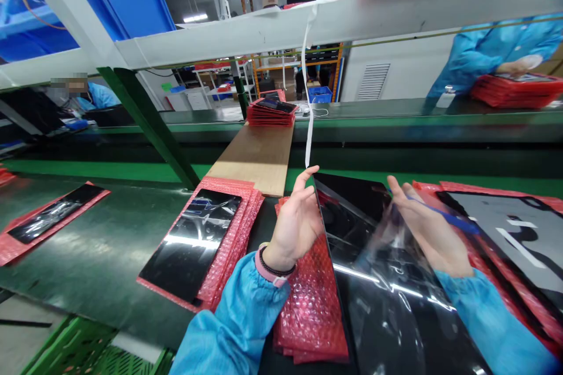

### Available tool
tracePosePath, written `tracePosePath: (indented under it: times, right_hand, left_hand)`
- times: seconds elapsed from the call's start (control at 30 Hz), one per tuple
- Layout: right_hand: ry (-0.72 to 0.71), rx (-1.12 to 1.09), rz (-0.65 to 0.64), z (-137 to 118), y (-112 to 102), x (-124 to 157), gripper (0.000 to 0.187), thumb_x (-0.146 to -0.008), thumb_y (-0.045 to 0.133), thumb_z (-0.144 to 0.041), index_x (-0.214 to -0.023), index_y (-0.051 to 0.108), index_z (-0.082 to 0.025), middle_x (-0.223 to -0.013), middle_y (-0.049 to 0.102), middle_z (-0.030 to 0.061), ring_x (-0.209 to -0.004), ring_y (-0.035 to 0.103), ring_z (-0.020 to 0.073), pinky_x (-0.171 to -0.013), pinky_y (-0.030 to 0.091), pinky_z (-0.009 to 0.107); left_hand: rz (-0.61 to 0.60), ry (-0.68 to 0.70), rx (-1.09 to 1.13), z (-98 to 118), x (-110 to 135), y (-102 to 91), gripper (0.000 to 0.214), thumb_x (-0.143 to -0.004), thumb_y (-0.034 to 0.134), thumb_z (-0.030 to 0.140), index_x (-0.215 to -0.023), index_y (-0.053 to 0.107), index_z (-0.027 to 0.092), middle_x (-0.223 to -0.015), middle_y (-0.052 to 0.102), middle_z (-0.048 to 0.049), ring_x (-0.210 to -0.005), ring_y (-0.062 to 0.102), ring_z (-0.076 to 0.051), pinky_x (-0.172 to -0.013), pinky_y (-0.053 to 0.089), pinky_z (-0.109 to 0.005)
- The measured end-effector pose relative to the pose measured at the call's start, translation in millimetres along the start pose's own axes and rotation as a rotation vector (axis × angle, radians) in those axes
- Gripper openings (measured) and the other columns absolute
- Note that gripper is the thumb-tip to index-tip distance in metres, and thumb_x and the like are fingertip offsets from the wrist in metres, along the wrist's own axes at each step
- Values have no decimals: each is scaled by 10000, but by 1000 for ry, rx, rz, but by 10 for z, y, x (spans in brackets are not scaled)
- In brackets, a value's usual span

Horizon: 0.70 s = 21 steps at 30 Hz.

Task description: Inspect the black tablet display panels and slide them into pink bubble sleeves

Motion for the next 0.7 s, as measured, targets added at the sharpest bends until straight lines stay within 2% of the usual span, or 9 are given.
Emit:
tracePosePath:
  times: [0.1,0.23,0.33,0.4,0.43,0.5,0.57,0.63,0.7]
  right_hand:
    - [103,-9,3,98,28,32,499,-565,759,-156,-1018,591,-279,-1272,614,-13,-1093,601,148,-648,556,161]
    - [130,25,-13,216,42,-28,483,-553,766,-172,-1002,622,-274,-1290,614,11,-1187,562,193,-737,583,244]
    - [102,62,-13,379,-3,-89,397,-542,776,-207,-891,599,-271,-1239,650,24,-1238,524,229,-870,554,356]
    - [88,85,-13,540,-40,-97,374,-516,786,-226,-813,561,-259,-1179,684,37,-1257,506,253,-940,508,403]
    - [81,94,-15,629,-51,-90,378,-502,789,-230,-789,544,-253,-1142,700,44,-1263,498,264,-968,483,418]
    - [63,107,-29,796,-38,-60,391,-491,790,-237,-780,528,-247,-1072,726,53,-1265,495,275,-1007,439,437]
    - [32,118,-59,918,31,-18,382,-511,783,-257,-790,523,-243,-1025,737,58,-1244,517,280,-1024,409,454]
    - [-24,131,-93,958,143,25,351,-555,764,-295,-801,520,-242,-1021,735,67,-1219,542,280,-1033,385,468]
    - [-119,154,-120,895,252,59,336,-601,746,-318,-847,532,-241,-1099,706,76,-1223,540,268,-1054,353,459]
  left_hand:
    - [11,-4,-41,1,-39,-27,460,-866,461,244,-1323,414,259,-947,643,-16,-850,635,-180,-820,468,-346]
    - [45,-3,-154,-4,-60,-149,476,-863,506,305,-1330,423,264,-1067,633,-34,-904,627,-179,-804,470,-310]
    - [241,103,-403,120,88,-529,542,-848,573,335,-1355,383,313,-1275,531,-48,-1045,571,-181,-807,466,-275]
    - [335,107,-615,154,275,-824,541,-848,575,344,-1345,365,299,-1329,473,-76,-1104,529,-197,-797,478,-285]
    - [350,60,-726,121,372,-968,461,-857,545,349,-1289,418,255,-1248,516,-84,-1067,540,-191,-761,485,-273]
    - [366,-25,-797,24,573,-1246,313,-798,595,284,-1086,548,172,-1039,578,-80,-867,575,-167,-635,471,-245]
    - [372,-116,-836,-101,743,-1464,238,-737,635,248,-946,582,146,-875,582,-48,-675,561,-132,-548,442,-240]
    - [376,-172,-864,-196,852,-1587,222,-709,652,244,-895,576,147,-800,564,-11,-551,520,-92,-506,406,-234]
    - [382,-185,-890,-237,894,-1629,222,-719,649,252,-901,565,156,-761,540,21,-494,479,-64,-492,373,-225]
Point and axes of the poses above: each hand's wrist, its own x-axis away from the middle knuckle, its own y-axis out of the palm, z = x × y, the point moved 9 cm from there along -x, towards the middle knuckle
